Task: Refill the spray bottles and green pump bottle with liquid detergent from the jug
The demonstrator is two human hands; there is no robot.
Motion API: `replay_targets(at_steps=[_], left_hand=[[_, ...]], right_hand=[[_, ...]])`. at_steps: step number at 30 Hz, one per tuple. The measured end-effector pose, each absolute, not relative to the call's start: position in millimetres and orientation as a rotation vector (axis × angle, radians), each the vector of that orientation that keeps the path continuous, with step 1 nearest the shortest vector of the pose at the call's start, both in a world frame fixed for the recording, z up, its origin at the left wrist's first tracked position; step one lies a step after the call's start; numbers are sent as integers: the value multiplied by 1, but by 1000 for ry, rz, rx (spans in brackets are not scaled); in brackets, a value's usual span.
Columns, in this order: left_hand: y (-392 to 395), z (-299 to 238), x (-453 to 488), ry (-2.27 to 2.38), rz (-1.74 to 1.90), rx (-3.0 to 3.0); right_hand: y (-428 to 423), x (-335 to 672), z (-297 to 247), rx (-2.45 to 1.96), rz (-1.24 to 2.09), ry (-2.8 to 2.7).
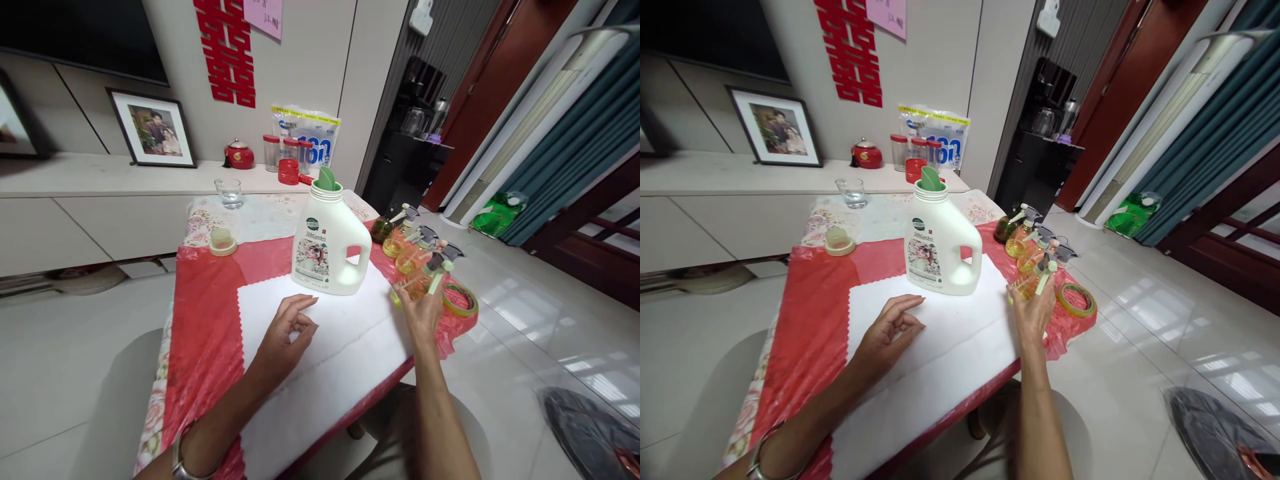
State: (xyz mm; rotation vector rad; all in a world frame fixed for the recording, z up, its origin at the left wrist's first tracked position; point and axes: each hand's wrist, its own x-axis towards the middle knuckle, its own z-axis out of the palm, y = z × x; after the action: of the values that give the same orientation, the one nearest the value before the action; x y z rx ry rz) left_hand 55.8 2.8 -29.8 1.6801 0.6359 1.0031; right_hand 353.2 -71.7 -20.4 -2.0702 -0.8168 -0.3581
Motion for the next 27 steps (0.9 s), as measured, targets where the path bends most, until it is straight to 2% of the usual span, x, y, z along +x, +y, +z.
replay_targets(at_steps=[11, 17, 27], left_hand=[[7, -32, 57, 727, 1029, 1664], [13, -34, 57, 794, 1037, 1539], [-12, -20, 27, 871, 1007, 1620]], right_hand=[[-93, 352, -22, -2089, -324, -796], [-124, 307, -26, -1960, -298, -715], [-129, 156, -30, -1715, 213, -1111]])
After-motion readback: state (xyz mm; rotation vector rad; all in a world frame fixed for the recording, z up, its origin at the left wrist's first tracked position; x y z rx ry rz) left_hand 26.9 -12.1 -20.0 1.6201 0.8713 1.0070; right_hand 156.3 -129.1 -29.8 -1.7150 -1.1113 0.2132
